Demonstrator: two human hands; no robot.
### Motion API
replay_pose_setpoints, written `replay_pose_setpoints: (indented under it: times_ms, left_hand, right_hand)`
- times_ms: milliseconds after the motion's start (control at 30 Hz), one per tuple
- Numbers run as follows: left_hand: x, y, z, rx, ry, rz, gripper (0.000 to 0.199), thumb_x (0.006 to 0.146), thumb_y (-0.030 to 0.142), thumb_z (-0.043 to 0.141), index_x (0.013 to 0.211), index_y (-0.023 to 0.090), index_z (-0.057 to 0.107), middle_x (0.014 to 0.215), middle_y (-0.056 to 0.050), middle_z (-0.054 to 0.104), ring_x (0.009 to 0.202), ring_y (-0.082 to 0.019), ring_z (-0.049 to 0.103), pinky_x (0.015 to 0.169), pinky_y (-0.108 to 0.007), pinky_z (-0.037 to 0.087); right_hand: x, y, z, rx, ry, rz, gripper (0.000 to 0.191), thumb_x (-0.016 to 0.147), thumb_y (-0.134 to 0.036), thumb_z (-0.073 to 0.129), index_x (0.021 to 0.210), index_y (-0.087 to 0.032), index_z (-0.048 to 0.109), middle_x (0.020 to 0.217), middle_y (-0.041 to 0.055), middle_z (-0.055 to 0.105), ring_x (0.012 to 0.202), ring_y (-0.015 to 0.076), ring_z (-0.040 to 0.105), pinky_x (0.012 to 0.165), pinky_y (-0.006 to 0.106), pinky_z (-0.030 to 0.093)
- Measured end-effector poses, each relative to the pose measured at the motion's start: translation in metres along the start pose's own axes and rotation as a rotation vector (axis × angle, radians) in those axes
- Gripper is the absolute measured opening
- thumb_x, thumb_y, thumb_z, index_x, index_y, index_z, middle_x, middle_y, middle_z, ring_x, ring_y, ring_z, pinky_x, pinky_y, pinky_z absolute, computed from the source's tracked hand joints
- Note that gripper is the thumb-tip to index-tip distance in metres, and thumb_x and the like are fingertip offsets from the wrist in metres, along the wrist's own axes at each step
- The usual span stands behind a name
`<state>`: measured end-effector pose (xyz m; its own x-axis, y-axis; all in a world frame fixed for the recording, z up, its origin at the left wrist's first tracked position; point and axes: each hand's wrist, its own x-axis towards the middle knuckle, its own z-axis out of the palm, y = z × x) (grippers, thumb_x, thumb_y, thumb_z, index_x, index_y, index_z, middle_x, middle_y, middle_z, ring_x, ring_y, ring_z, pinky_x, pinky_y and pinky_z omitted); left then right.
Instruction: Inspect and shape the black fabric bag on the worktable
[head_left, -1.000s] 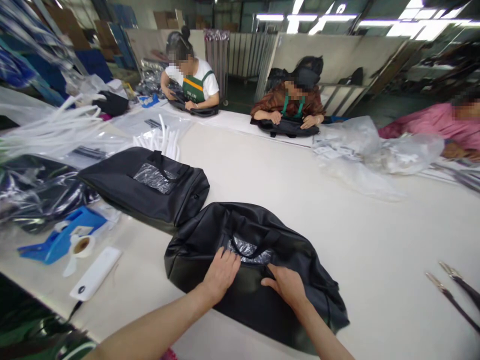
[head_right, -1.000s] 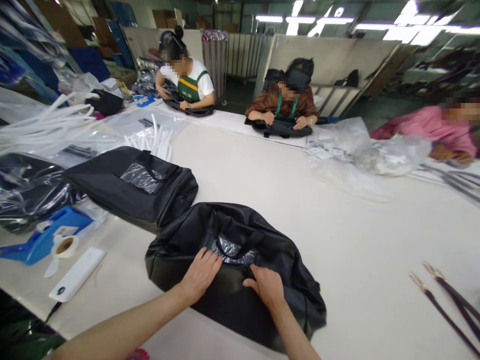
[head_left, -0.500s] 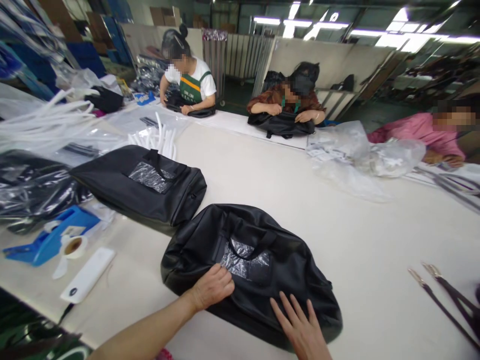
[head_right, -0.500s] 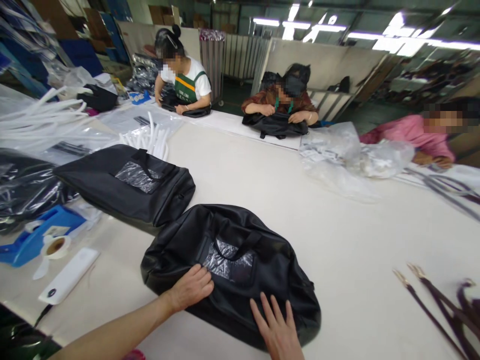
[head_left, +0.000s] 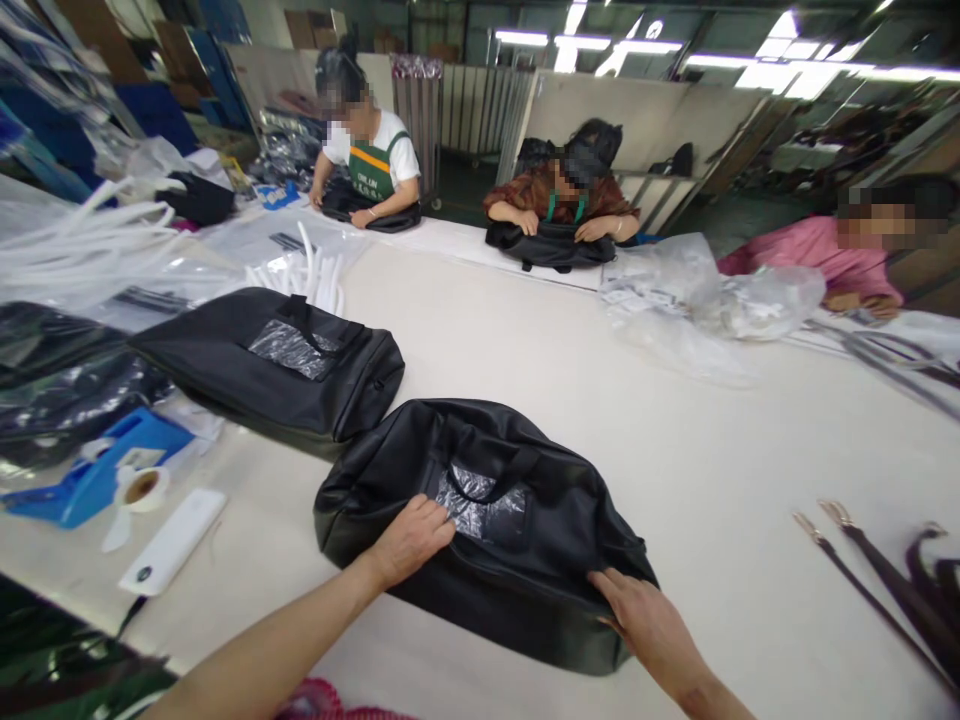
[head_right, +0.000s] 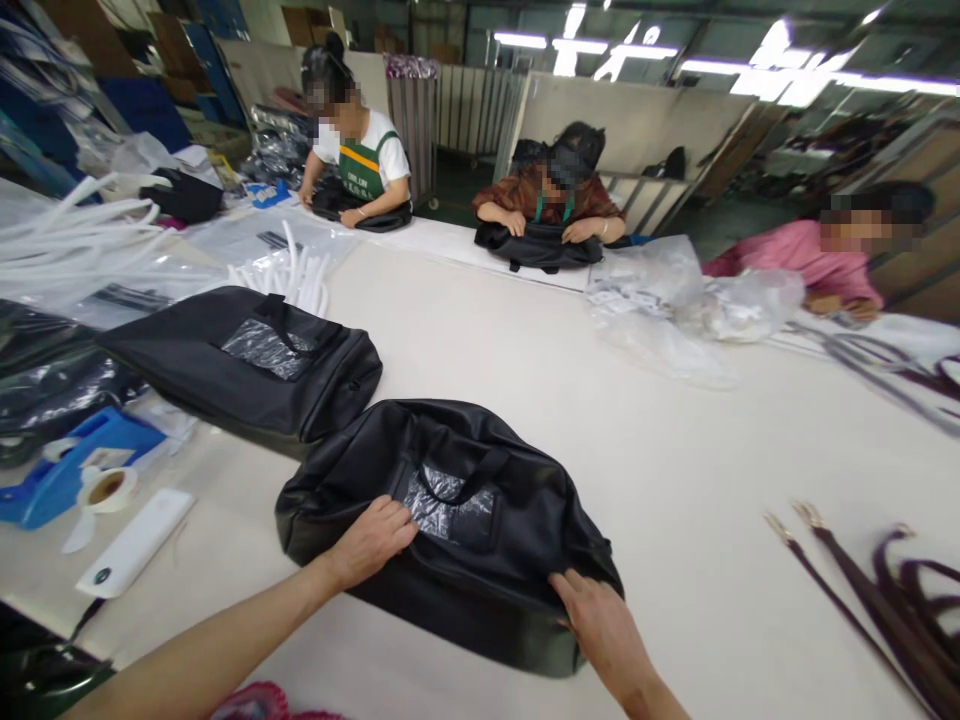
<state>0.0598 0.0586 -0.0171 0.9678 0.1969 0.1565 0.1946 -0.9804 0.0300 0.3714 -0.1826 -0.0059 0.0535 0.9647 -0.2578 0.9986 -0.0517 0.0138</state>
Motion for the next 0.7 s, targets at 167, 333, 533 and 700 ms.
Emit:
replay_pose_setpoints:
  times_ms: [167, 333, 533, 700]
  left_hand:
    - [-0.031, 0.024, 0.001, 0.063, 0.008, 0.045, 0.021, 0.099, 0.015, 0.041, 0.107, 0.018, 0.06, 0.101, -0.008, 0.065, 0.096, -0.021, 0.056, 0.09, -0.038, 0.04]
    - [-0.081, 0.06, 0.027, 0.07, -0.054, 0.077, 0.027, 0.098, 0.015, 0.041, 0.117, 0.016, 0.06, 0.116, -0.011, 0.067, 0.111, -0.022, 0.057, 0.098, -0.039, 0.04]
    - [-0.086, 0.063, 0.024, 0.038, -0.106, -0.092, 0.045, 0.097, 0.008, 0.036, 0.14, 0.016, 0.045, 0.137, -0.012, 0.058, 0.126, -0.023, 0.051, 0.103, -0.039, 0.039]
    - [-0.07, 0.034, 0.024, 0.029, -0.17, -0.114, 0.055, 0.093, 0.006, 0.042, 0.144, 0.024, 0.04, 0.154, -0.008, 0.04, 0.143, -0.027, 0.034, 0.114, -0.05, 0.028]
  right_hand:
    - [-0.044, -0.018, 0.065, -0.264, 0.401, -0.099, 0.067, 0.078, 0.005, 0.04, 0.139, -0.02, 0.046, 0.121, 0.0063, 0.07, 0.1, 0.0212, 0.068, 0.078, 0.033, 0.06]
    - [-0.06, -0.029, 0.085, -0.275, 0.507, -0.103, 0.086, 0.074, 0.004, 0.038, 0.153, -0.017, 0.012, 0.132, 0.005, 0.064, 0.117, 0.0238, 0.063, 0.086, 0.037, 0.062]
    - [-0.058, -0.031, 0.086, -0.264, 0.471, -0.068, 0.09, 0.073, 0.006, 0.038, 0.153, -0.02, 0.009, 0.14, 0.0061, 0.057, 0.122, 0.0249, 0.059, 0.09, 0.038, 0.061]
    - [-0.057, -0.066, 0.11, -0.235, 0.447, 0.02, 0.095, 0.074, 0.0, 0.046, 0.153, -0.016, -0.004, 0.134, 0.0183, 0.059, 0.12, 0.0385, 0.059, 0.088, 0.053, 0.06]
